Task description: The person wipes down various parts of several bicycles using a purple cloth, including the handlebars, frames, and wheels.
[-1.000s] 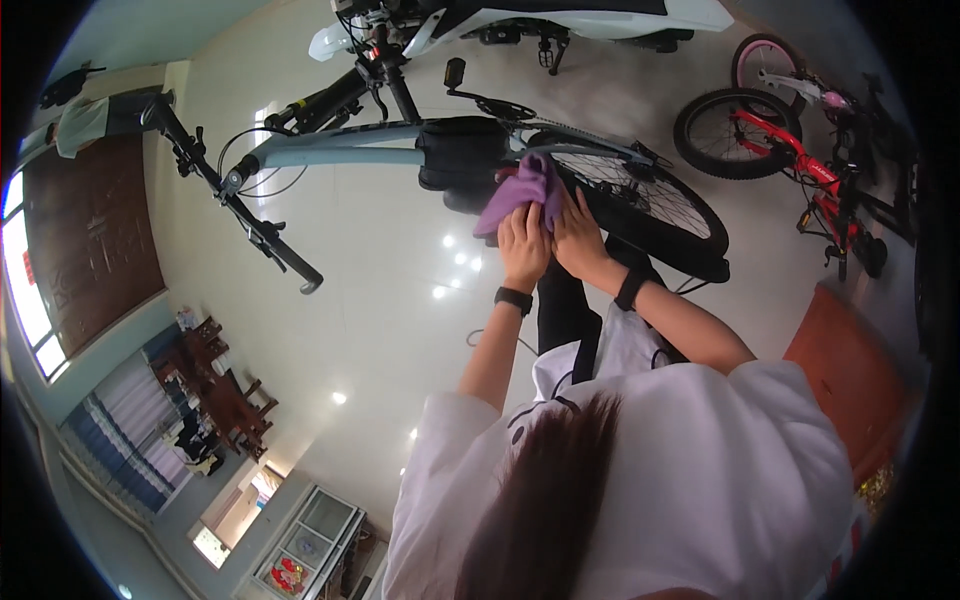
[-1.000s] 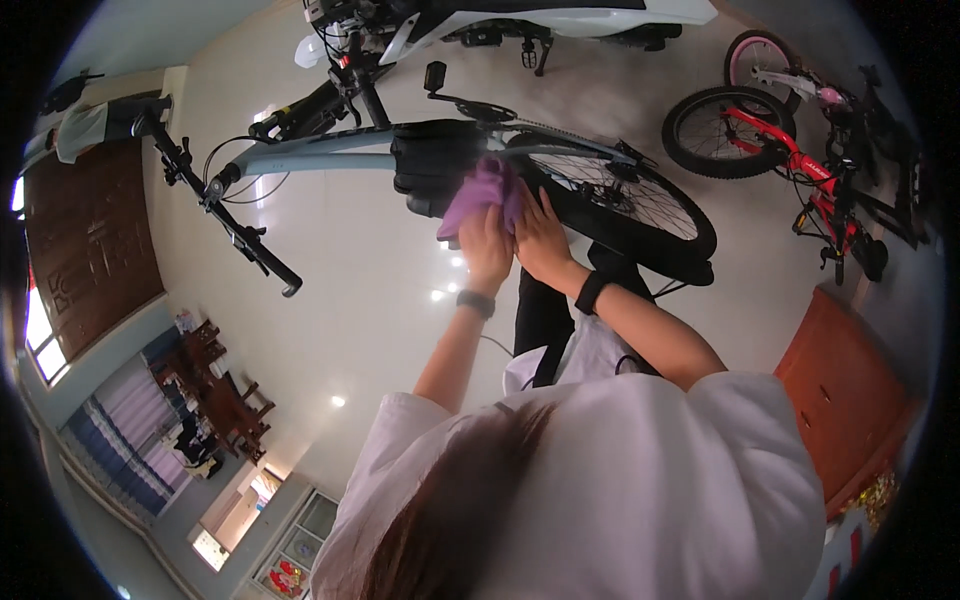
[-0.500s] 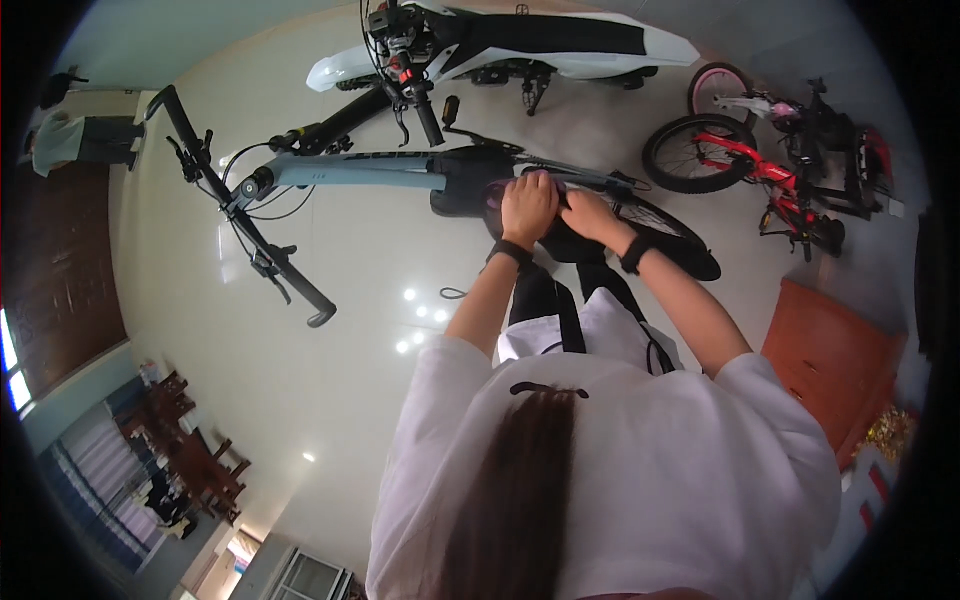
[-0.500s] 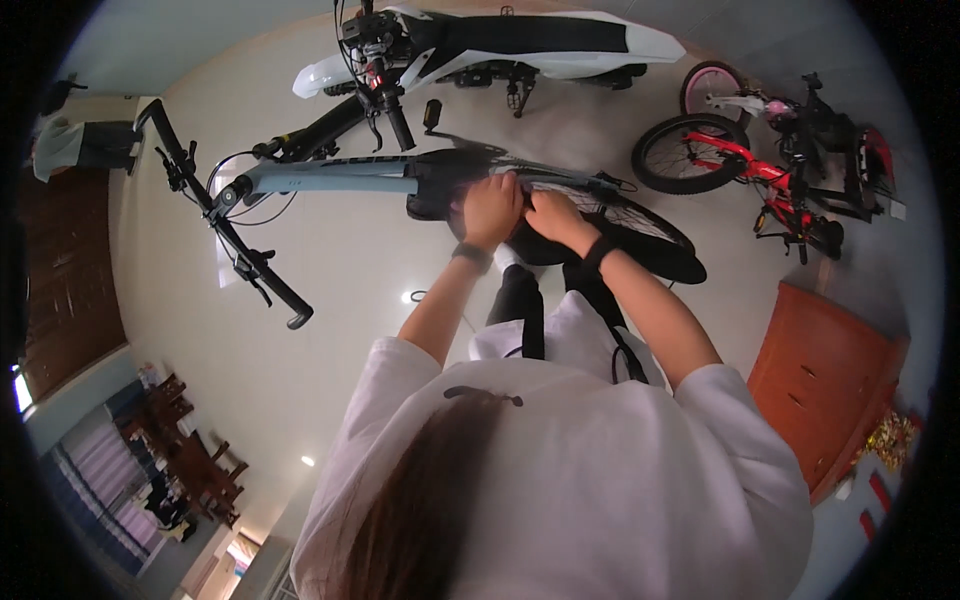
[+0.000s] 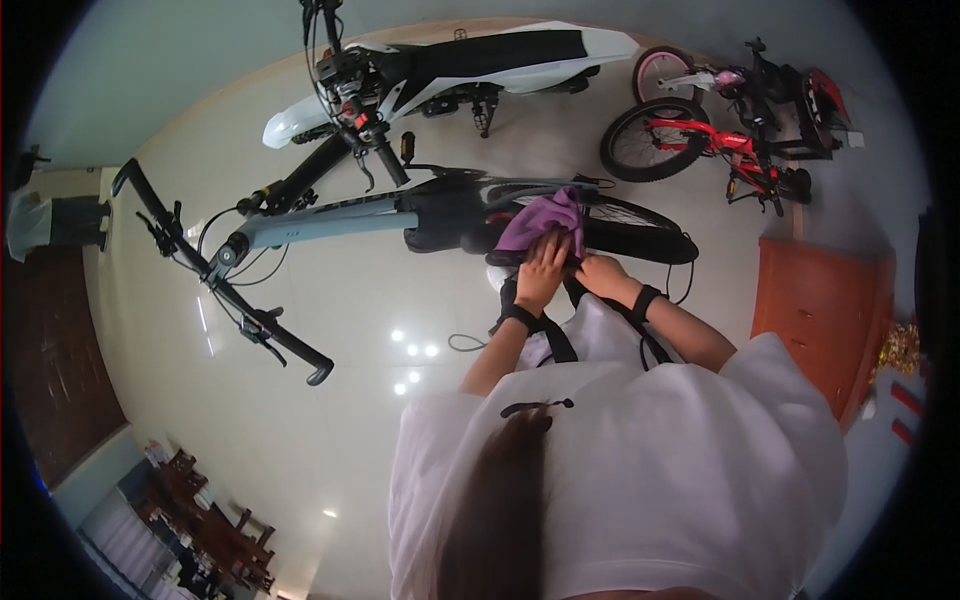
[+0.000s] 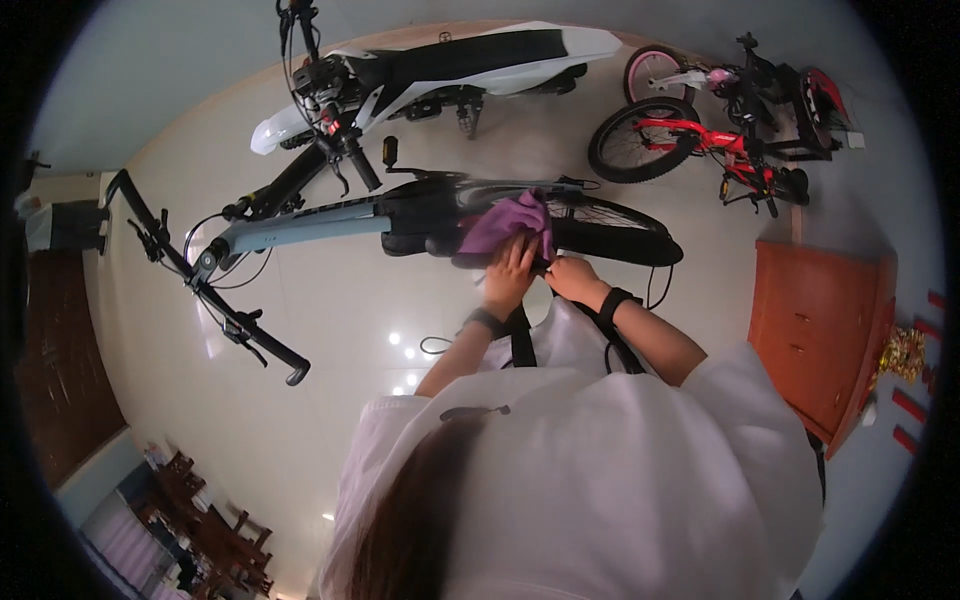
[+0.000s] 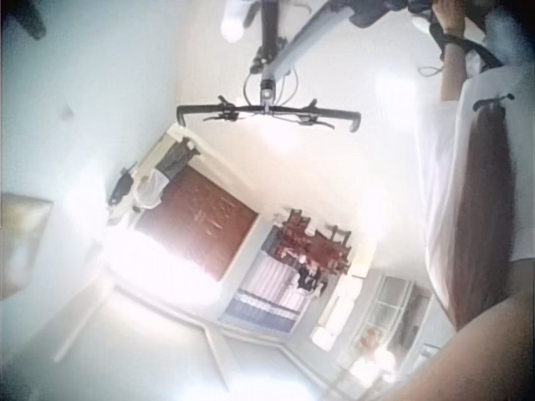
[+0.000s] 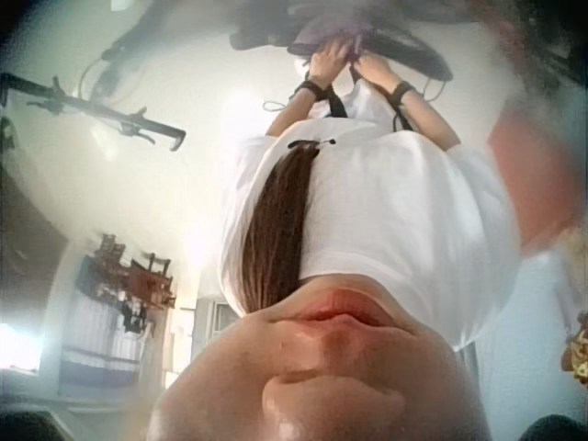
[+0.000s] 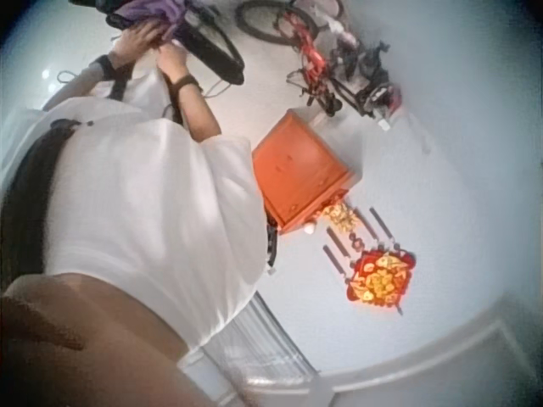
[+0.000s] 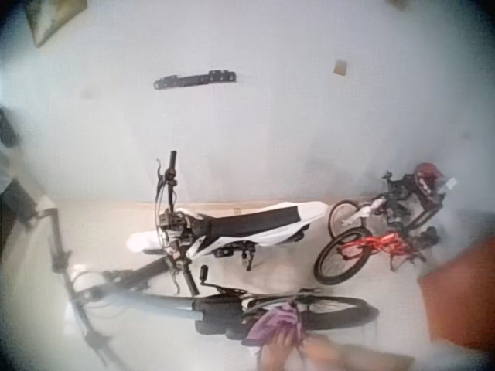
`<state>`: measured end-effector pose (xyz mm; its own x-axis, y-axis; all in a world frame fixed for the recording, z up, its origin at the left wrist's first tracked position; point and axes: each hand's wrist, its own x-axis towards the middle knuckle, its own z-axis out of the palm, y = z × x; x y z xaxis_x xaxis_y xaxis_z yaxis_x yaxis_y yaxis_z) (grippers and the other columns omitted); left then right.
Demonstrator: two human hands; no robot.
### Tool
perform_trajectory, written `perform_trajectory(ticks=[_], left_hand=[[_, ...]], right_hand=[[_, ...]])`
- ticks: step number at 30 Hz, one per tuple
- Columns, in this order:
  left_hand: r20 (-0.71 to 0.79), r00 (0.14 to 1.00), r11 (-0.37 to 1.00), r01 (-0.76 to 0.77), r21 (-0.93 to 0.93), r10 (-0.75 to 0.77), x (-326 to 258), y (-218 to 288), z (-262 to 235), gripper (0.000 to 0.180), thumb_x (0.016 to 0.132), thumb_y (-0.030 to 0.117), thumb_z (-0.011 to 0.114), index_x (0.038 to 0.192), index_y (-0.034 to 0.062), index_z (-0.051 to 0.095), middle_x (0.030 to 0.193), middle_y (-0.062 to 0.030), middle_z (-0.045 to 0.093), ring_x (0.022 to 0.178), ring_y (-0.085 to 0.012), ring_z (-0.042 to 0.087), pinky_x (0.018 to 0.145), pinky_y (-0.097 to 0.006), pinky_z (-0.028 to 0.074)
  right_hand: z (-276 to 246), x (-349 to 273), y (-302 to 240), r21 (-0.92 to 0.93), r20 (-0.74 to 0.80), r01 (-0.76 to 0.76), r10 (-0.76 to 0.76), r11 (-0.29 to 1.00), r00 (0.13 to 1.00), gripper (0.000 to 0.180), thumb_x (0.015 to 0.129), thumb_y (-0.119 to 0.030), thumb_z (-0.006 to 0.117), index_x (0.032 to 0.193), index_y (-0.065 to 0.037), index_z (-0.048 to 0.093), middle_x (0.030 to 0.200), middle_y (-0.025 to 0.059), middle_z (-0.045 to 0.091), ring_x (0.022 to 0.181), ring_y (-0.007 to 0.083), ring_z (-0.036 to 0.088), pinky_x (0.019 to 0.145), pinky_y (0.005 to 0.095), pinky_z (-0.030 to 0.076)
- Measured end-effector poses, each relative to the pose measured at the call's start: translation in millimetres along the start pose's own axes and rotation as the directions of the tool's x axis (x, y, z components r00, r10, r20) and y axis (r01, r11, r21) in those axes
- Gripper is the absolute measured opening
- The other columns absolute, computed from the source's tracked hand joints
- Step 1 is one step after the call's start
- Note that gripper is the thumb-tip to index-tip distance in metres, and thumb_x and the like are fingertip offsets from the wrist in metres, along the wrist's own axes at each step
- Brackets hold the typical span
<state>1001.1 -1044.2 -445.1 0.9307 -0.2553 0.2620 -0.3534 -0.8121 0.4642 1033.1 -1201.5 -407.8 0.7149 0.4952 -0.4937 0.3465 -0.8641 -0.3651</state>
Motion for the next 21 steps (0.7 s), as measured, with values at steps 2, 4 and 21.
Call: perform_trajectory(ticks=[2, 4, 21], left_hand=[[0.042, 0.998, 0.998, 0.045, -0.052, -0.042, 3, -1, -6, 0.06, 0.066, 0.025, 0.065, 0.12, 0.008, 0.044, 0.126, -0.0129, 0.041, 0.117, -0.0268, 0.04, 0.097, -0.037, 0.033], [0.086, 0.993, 0.995, 0.089, -0.047, -0.085, 4, 0, -9, 0.059, 0.066, 0.025, 0.065, 0.119, 0.0077, 0.045, 0.125, -0.0132, 0.042, 0.116, -0.0284, 0.041, 0.096, -0.039, 0.033], [0.079, 0.988, 0.872, 0.077, 0.484, -0.132, 41, 21, 22, 0.022, 0.074, 0.014, 0.052, 0.095, 0.0062, 0.052, 0.105, -0.0116, 0.05, 0.104, -0.0288, 0.044, 0.091, -0.042, 0.033]], right_hand=[[4, 1, 0, -0.018, -0.016, 0.036, -0.036, 0.999, 0.999, 0.034, 0.082, -0.031, 0.048, 0.086, 0.001, 0.056, 0.07, 0.017, 0.061, 0.065, 0.0337, 0.06, 0.059, 0.0424, 0.048], [7, 3, 0, -0.024, -0.006, 0.051, -0.051, 0.998, 0.999, 0.031, 0.081, -0.029, 0.048, 0.082, 0.001, 0.057, 0.069, 0.0184, 0.06, 0.064, 0.0344, 0.06, 0.058, 0.0427, 0.048], [-75, -28, 190, 0.44, -0.299, 0.123, 0.016, 0.89, 0.954, 0.026, 0.084, -0.021, 0.051, 0.109, -0.011, 0.053, 0.09, 0.0138, 0.061, 0.081, 0.0318, 0.058, 0.067, 0.0397, 0.046]])
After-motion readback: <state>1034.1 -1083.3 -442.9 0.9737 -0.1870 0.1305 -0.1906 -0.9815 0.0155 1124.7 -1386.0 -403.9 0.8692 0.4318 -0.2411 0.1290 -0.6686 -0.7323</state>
